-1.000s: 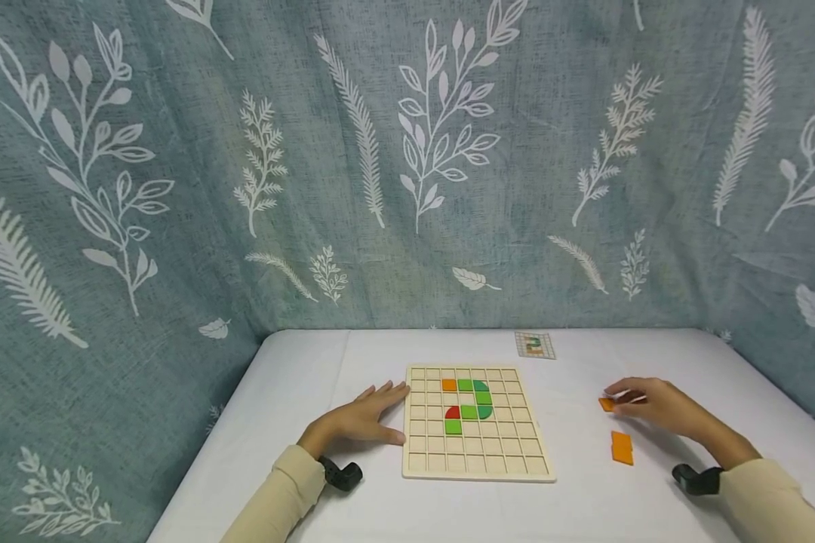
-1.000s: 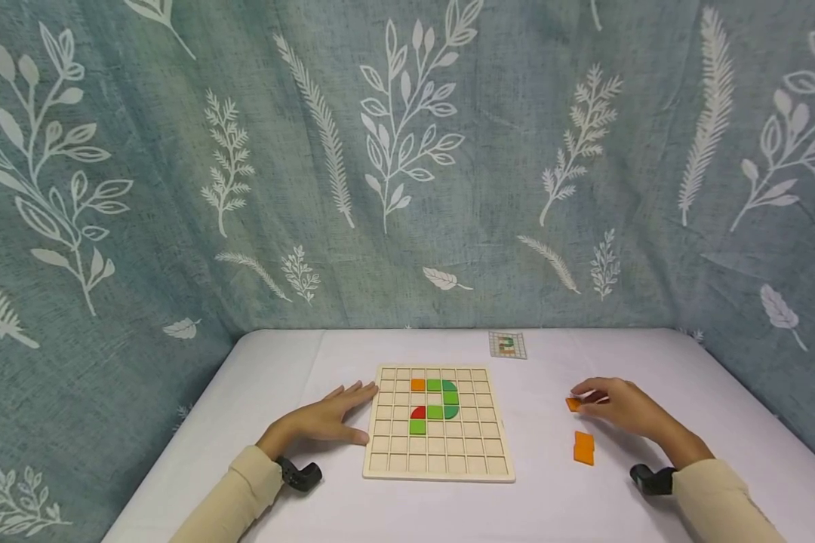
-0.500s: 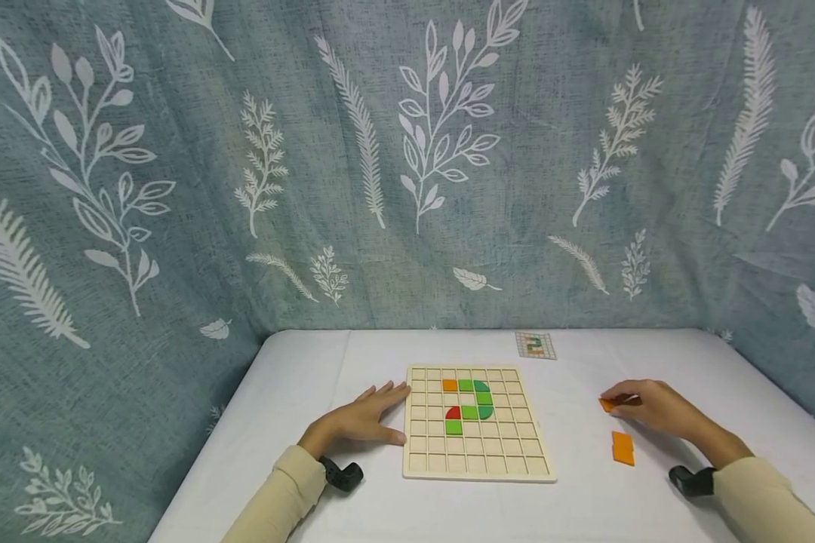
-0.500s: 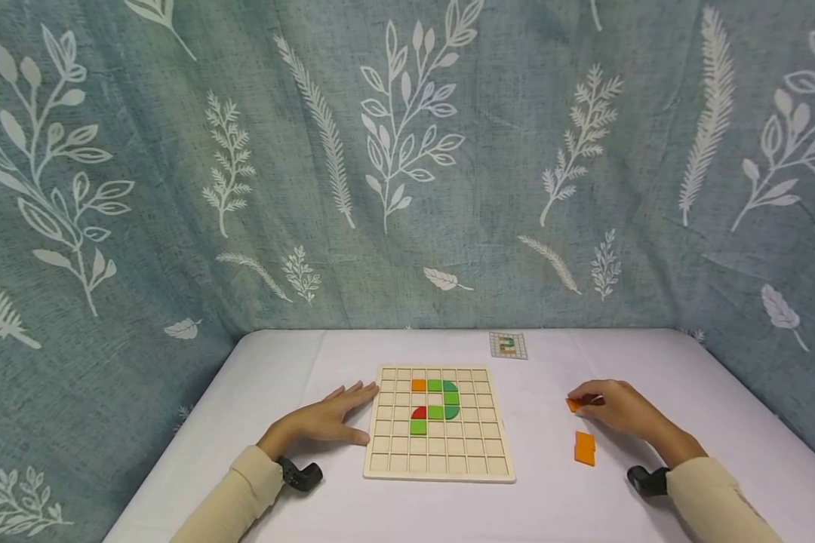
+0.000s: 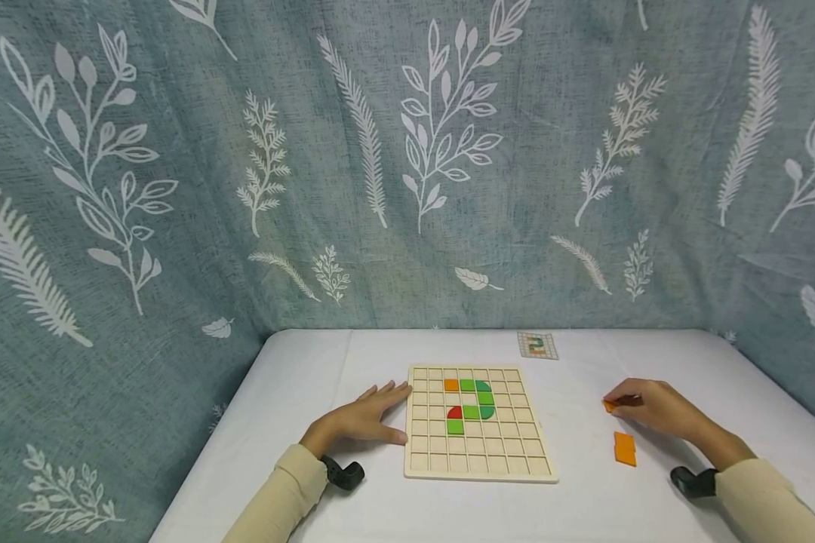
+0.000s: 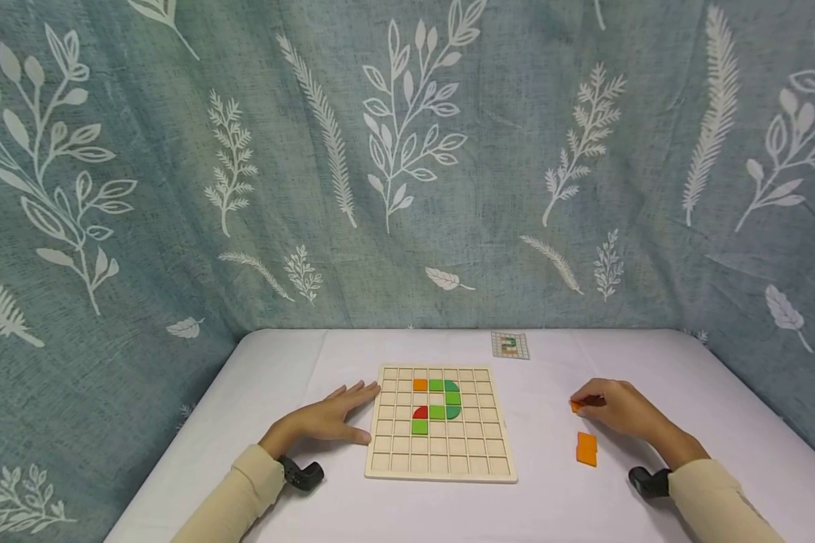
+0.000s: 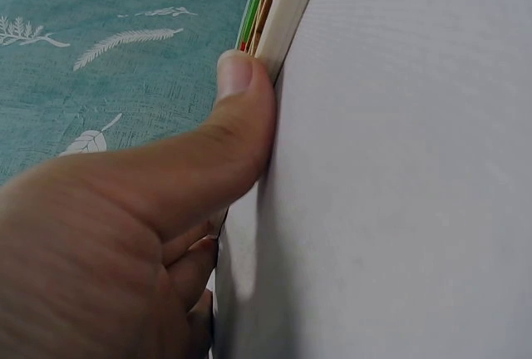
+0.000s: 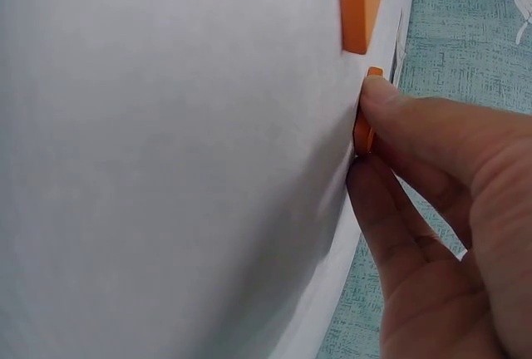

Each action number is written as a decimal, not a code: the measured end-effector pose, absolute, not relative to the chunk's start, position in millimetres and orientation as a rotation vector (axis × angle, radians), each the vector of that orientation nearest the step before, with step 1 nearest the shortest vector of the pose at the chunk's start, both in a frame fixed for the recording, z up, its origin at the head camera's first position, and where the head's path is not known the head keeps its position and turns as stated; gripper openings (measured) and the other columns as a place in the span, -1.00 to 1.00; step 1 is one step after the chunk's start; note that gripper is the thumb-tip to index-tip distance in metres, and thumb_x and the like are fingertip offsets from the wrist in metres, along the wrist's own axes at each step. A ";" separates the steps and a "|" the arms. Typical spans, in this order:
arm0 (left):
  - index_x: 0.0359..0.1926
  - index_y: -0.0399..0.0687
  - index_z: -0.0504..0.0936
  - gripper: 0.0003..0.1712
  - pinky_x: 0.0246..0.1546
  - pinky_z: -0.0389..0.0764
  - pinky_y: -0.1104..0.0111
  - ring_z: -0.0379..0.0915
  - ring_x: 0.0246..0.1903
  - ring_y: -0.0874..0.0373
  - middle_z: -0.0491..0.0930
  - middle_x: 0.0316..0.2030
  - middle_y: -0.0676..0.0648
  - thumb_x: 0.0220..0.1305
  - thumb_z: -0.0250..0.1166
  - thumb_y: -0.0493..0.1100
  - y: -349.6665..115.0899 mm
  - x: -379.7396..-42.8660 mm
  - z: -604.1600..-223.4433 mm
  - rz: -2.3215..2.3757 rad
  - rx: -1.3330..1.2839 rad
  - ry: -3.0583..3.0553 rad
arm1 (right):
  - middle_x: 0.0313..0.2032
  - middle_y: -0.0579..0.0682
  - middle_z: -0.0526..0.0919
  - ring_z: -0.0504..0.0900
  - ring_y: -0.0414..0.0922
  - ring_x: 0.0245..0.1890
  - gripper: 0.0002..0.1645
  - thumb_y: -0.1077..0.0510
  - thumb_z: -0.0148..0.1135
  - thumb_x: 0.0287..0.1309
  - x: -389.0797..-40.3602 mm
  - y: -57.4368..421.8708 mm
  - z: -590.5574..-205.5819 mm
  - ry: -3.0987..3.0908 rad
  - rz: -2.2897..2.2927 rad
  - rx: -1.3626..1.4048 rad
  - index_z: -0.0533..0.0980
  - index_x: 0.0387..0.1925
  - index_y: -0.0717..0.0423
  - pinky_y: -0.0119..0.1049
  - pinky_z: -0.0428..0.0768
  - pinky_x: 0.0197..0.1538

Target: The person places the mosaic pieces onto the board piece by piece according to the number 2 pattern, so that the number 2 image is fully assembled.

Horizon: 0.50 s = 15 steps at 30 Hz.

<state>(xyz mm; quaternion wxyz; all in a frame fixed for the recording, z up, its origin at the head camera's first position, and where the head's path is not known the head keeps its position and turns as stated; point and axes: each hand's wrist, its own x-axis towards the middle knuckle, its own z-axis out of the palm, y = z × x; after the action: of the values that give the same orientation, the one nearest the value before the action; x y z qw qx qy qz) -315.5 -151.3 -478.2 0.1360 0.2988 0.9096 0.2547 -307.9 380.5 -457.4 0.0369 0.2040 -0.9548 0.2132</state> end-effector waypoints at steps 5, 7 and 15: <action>0.59 0.01 0.02 0.12 0.60 -0.28 0.03 -0.28 0.60 0.01 -0.04 0.59 0.00 0.19 0.38 0.27 -151.8 -315.1 -477.8 0.740 0.863 2.634 | -0.20 -0.09 0.75 0.66 -0.30 -0.24 -0.76 0.21 0.46 0.08 -310.2 381.0 -458.4 -2.935 0.633 0.631 0.72 -0.16 0.05 -0.46 0.66 -0.20; 0.59 0.01 0.02 0.12 0.60 -0.27 0.03 -0.28 0.60 0.01 -0.04 0.59 0.00 0.19 0.38 0.27 -151.7 -315.1 -477.8 0.741 0.861 2.634 | -0.20 -0.10 0.74 0.65 -0.31 -0.25 -0.76 0.20 0.46 0.08 -310.6 380.9 -458.9 -2.940 0.629 0.632 0.72 -0.16 0.05 -0.46 0.66 -0.20; 0.59 0.03 0.02 0.12 0.60 -0.27 0.05 -0.29 0.60 0.03 -0.05 0.59 0.02 0.20 0.37 0.29 -152.5 -315.9 -478.8 0.732 0.859 2.634 | -0.19 -0.06 0.72 0.60 -0.33 -0.29 -0.75 0.17 0.47 0.08 -311.7 379.2 -456.9 -2.968 0.620 0.619 0.70 -0.15 0.09 -0.44 0.63 -0.24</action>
<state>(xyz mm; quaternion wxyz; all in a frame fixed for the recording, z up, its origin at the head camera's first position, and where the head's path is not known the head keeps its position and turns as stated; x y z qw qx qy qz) -315.9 -152.5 -478.8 0.1377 0.2968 0.9104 0.2531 -311.7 379.2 -456.9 0.0235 0.2000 -0.9588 0.2001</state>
